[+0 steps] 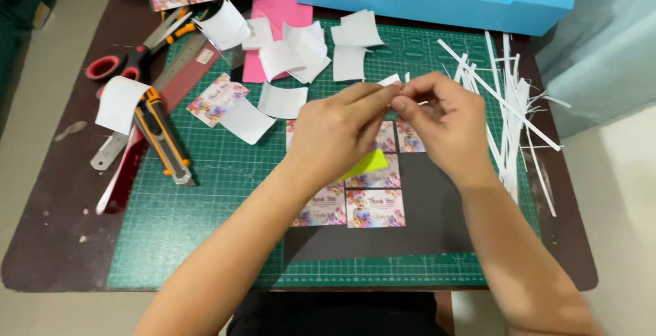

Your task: The person assembles small thank-you cards by peeling off backing paper from adhesive strips and pressing each card onto a dark backing sheet. They use a plastic scraper to smooth the cards and repeat the process for multiple cards.

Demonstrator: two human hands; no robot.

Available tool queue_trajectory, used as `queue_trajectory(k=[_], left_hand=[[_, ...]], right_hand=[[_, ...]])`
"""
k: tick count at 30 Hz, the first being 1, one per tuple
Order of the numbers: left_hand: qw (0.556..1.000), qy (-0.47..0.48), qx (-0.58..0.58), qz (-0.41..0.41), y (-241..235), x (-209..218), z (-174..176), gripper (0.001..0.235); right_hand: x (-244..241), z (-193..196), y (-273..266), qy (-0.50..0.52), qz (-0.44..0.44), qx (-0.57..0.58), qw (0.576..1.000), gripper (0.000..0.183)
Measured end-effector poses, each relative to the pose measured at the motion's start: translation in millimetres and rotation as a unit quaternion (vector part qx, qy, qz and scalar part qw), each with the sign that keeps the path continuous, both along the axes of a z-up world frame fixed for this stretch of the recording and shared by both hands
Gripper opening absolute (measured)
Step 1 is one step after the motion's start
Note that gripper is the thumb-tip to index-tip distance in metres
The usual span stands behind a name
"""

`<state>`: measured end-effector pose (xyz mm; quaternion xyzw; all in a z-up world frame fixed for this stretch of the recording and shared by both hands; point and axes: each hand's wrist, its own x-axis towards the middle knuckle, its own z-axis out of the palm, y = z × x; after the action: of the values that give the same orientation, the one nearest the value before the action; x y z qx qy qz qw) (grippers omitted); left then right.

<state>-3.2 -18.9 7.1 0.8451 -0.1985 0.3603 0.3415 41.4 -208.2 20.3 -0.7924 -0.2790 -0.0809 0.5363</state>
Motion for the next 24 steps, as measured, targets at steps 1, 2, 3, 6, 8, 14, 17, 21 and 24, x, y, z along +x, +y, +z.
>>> queue_trajectory(k=[1,2,3,6,8,14,17,21,24], left_hand=[[0.999,0.023,-0.014,-0.029,-8.1,-0.7,2.3,0.024],[0.997,0.046,-0.027,-0.057,-16.1,-1.1,4.8,0.024],[0.997,0.046,-0.026,-0.059,-19.7,-0.6,-0.4,0.024],[0.988,0.109,-0.06,-0.093,-26.5,0.8,-12.9,0.022],[0.977,0.152,-0.111,-0.102,-25.1,-1.8,-19.6,0.018],[0.953,0.179,-0.199,-0.144,-18.3,-11.0,-10.3,0.013],[0.938,0.209,-0.224,-0.163,-12.0,-8.4,-17.8,0.011],[0.908,0.242,-0.275,-0.205,-6.2,-4.9,-18.0,0.009],[0.883,0.258,-0.308,-0.243,-4.3,-6.5,-17.2,0.007]], right_hand=[[0.2,-4.9,-9.2,0.03,-0.003,0.027,0.999,0.016],[0.6,-9.5,-18.4,0.06,-0.006,0.055,0.997,0.017],[-1.2,-17.0,-23.5,0.06,-0.008,0.056,0.997,0.017],[-5.2,-37.3,-31.4,0.078,-0.026,0.082,0.993,0.016],[-9.5,-51.0,-26.5,0.087,-0.046,0.12,0.988,0.018],[-24.7,-39.3,-16.9,0.012,-0.058,0.061,0.996,0.012],[-30.5,-37.6,-9.1,0.03,-0.041,0.081,0.995,0.011],[-30.4,-43.2,-15.9,0.053,-0.008,0.108,0.993,0.023],[-31.7,-39.0,-16.5,0.005,-0.002,0.073,0.997,0.011]])
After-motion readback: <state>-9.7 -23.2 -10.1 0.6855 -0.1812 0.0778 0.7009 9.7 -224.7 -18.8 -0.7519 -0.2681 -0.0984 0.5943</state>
